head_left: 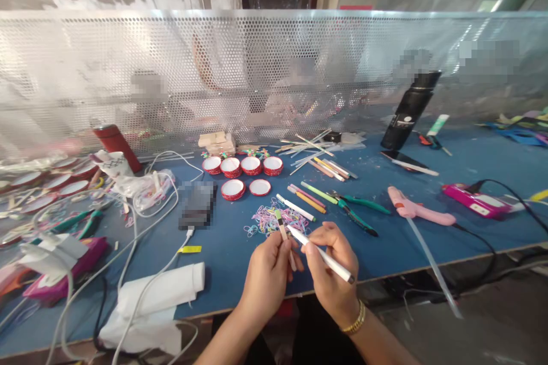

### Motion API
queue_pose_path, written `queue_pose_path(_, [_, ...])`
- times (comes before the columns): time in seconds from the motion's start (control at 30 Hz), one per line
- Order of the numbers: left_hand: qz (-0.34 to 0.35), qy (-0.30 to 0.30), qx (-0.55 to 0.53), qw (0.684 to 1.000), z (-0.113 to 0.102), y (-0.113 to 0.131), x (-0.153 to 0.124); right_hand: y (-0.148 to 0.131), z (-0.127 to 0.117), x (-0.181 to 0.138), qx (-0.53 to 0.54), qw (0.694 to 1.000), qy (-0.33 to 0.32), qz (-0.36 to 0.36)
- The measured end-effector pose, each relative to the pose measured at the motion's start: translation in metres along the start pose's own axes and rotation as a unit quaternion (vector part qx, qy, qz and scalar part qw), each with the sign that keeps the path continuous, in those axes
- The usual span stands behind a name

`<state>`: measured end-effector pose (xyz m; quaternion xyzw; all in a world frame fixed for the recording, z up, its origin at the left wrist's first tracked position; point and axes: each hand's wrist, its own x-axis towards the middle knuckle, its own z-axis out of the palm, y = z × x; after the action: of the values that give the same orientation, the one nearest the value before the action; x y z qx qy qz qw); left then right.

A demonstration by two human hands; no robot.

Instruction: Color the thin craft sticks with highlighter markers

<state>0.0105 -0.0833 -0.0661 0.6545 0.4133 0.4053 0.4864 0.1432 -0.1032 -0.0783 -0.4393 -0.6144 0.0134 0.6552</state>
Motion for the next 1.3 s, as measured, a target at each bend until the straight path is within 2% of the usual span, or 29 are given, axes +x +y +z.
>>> queue_pose_path(0.33, [-0.016, 0.015, 0.026, 0.999, 0.002, -0.0032, -0.0011, -0.0044, -0.0004, 0.0047, -0.035, 0.998, -0.004, -0.057])
queue_pose_path(0.87, [-0.042, 0.002, 0.016, 0.999, 0.0018, -0.0052, 0.001, -0.0016, 0.002, 0.0084, -0.028, 0.999, -0.031, -0.035])
queue_pose_path(1.13, [-0.04, -0.004, -0.002, 0.999, 0.0013, -0.0043, 0.0017, -0.0009, 0.0014, 0.005, -0.044, 0.999, -0.006, -0.02])
queue_pose_path(1.3, [-0.041, 0.0, 0.008, 0.999, 0.0014, -0.0054, 0.0013, -0.0017, 0.0013, 0.0062, -0.032, 0.999, -0.024, -0.03])
